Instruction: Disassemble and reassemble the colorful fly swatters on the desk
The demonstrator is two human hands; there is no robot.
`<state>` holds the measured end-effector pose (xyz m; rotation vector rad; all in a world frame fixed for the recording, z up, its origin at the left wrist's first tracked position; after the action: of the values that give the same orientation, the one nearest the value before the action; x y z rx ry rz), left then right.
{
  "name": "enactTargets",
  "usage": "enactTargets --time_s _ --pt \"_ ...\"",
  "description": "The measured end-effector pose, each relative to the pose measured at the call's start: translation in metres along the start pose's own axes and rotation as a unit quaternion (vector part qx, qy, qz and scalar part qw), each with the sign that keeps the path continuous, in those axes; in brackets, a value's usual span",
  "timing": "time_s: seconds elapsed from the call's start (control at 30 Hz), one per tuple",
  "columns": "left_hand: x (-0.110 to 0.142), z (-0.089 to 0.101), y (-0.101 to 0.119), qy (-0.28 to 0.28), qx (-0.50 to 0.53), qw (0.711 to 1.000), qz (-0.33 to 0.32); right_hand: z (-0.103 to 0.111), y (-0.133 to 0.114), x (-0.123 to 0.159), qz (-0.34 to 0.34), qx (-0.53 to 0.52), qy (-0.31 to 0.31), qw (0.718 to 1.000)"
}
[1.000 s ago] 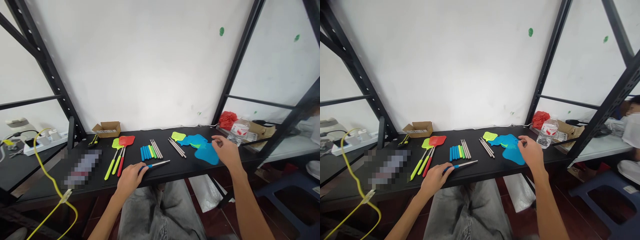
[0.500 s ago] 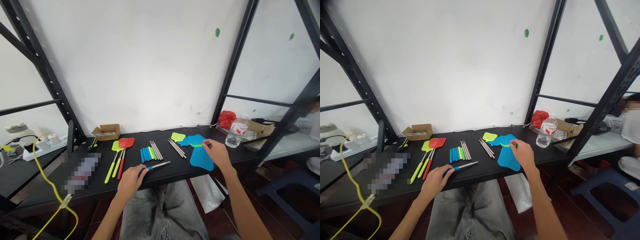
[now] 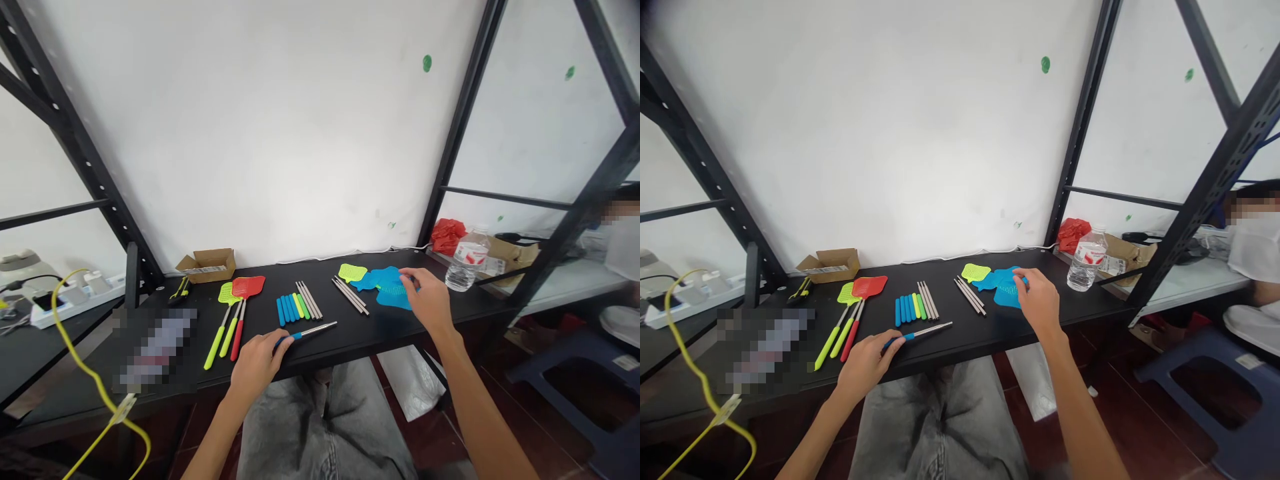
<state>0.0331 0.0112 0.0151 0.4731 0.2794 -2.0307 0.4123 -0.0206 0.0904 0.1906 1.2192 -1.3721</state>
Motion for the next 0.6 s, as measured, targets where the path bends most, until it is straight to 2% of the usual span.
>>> enactTargets --time_s 0.2,0.37,0.6 --pt "0.0 0.0 0.0 -0.002 -0.002 1.0 -0.003 -0.008 0.003 0.002 -0.005 0.008 -0.021 1.0" --pt "0.001 0.001 0.001 -0.008 -0.009 1.0 0.003 -0.011 0.005 0.002 -0.004 0.004 -0.012 1.0" --pt "0.001 -0.001 0.001 -0.007 -0.009 1.0 0.001 -0.012 0.017 0.003 -0.039 0.054 -0.086 0.994"
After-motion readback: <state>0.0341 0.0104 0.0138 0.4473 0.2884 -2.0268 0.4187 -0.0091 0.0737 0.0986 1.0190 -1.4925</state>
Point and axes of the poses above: each hand's wrist, its own x-axis away from the middle knuckle, its own z-axis out of the back of the hand, y = z × x, the point moved 4 cm from there along -x, towards the middle knuckle, and after that the axes turned 14 degrees about -x, right-handed, at the moved point
